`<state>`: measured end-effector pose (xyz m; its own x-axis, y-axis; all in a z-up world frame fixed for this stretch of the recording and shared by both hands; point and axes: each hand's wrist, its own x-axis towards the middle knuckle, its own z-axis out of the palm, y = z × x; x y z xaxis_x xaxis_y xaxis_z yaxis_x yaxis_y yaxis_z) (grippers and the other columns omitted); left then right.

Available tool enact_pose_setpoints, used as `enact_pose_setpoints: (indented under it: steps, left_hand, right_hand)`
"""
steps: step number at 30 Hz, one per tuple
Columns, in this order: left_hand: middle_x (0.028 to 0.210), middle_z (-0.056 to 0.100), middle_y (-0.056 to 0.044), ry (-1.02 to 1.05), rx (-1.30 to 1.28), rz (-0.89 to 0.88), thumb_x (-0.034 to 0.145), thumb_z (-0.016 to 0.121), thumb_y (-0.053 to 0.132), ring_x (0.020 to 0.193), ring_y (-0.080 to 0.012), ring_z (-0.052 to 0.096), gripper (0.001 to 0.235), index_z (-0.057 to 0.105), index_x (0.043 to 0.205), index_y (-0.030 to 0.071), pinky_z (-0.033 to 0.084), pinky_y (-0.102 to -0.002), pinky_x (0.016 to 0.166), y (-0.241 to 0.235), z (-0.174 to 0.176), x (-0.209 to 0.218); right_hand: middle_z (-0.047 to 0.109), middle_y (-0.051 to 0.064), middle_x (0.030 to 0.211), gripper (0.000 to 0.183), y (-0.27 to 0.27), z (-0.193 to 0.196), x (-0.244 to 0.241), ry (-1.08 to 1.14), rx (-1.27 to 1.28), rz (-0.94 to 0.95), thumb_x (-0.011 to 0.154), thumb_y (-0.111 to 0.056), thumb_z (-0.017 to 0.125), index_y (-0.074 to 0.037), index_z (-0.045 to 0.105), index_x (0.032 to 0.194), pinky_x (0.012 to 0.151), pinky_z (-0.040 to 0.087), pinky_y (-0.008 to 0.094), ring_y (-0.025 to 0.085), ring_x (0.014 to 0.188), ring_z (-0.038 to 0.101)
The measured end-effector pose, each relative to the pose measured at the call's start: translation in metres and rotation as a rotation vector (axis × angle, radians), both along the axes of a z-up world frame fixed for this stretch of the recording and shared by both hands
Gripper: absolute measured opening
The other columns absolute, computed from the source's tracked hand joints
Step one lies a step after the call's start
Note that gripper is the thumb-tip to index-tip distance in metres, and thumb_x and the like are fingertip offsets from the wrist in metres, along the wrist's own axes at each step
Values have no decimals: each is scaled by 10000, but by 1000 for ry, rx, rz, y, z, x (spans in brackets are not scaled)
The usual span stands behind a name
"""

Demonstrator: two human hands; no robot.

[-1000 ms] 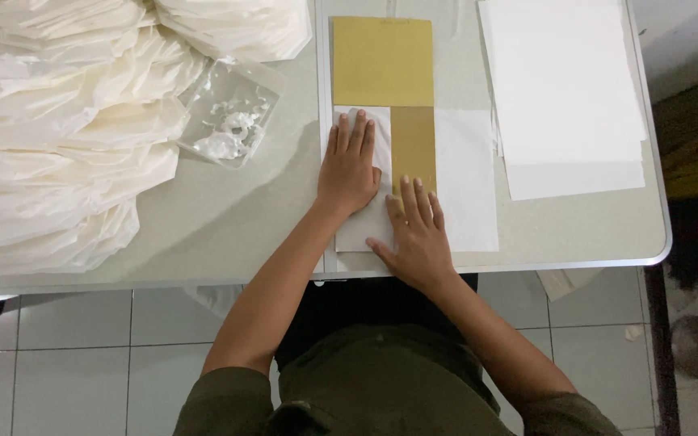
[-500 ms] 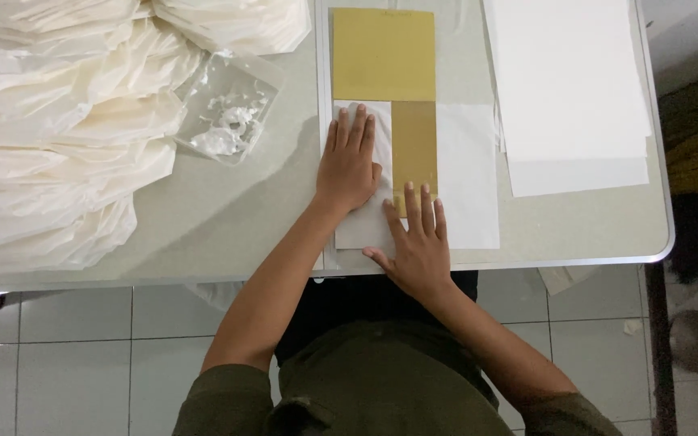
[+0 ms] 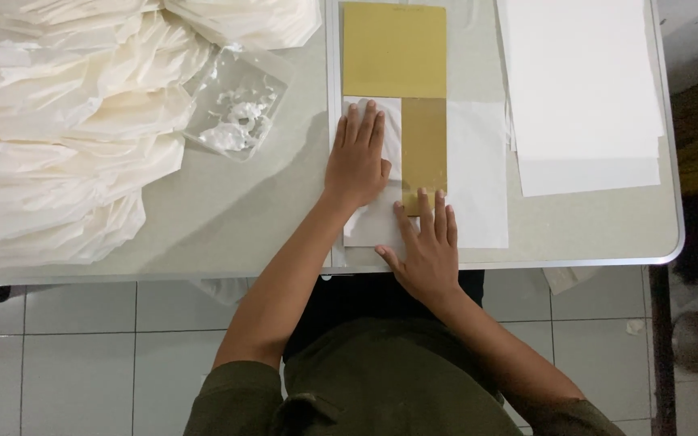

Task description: Applying glue and folding paper sheets around a cardboard template to assemble a box component.

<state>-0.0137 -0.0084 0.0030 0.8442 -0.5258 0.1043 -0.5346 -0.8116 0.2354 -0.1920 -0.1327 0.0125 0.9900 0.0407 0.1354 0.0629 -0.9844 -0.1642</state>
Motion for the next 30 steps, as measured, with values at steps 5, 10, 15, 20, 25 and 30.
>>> enact_pose_setpoints:
  steps: [5,10,15,20,25,30]
  left_hand:
    - [1665,266,-185,-11,0,1,944,473,237,1540,-418,213,693,327,1592,42,136,-532,1271,0,-2,1]
    - [1666,262,-184,-24,0,0,947,479,243,1540,-419,210,691,330,1592,44,129,-533,1272,0,-4,1]
    - [1673,243,-189,-20,-20,-3,943,461,235,1542,-426,201,696,323,1596,39,117,-537,1274,0,-7,3]
    - [1667,253,-192,-53,-32,0,940,471,214,1535,-428,212,688,339,1590,31,134,-543,1272,0,-10,2]
    - [1670,243,-189,-50,-6,0,944,478,225,1535,-430,202,698,325,1597,28,132,-541,1270,0,-10,2]
    - [1674,238,-181,-26,-9,5,939,466,238,1540,-424,192,705,321,1598,35,118,-536,1276,0,-7,0]
  right_hand:
    - [344,189,1621,718,3,11,-23,-14,-49,46,955,-722,458,-183,601,1407,1249,131,535,442,1563,159]
    - [365,201,1593,774,4,13,-21,-1,20,7,929,-736,495,-153,534,1437,1241,150,549,465,1543,196]
    - [164,217,1686,962,12,7,1,221,-43,-12,912,-849,346,-184,339,1607,1250,-15,561,484,1553,37]
    - [129,220,1692,1098,13,19,-24,283,-143,69,860,-929,305,-122,296,1605,1248,-8,581,484,1552,21]
    - [225,222,1662,901,11,34,-20,162,-56,38,909,-810,430,-122,489,1488,1246,57,571,479,1554,91]
    - [240,221,1655,853,12,19,-1,140,-56,1,932,-802,419,-141,521,1462,1254,6,565,471,1561,71]
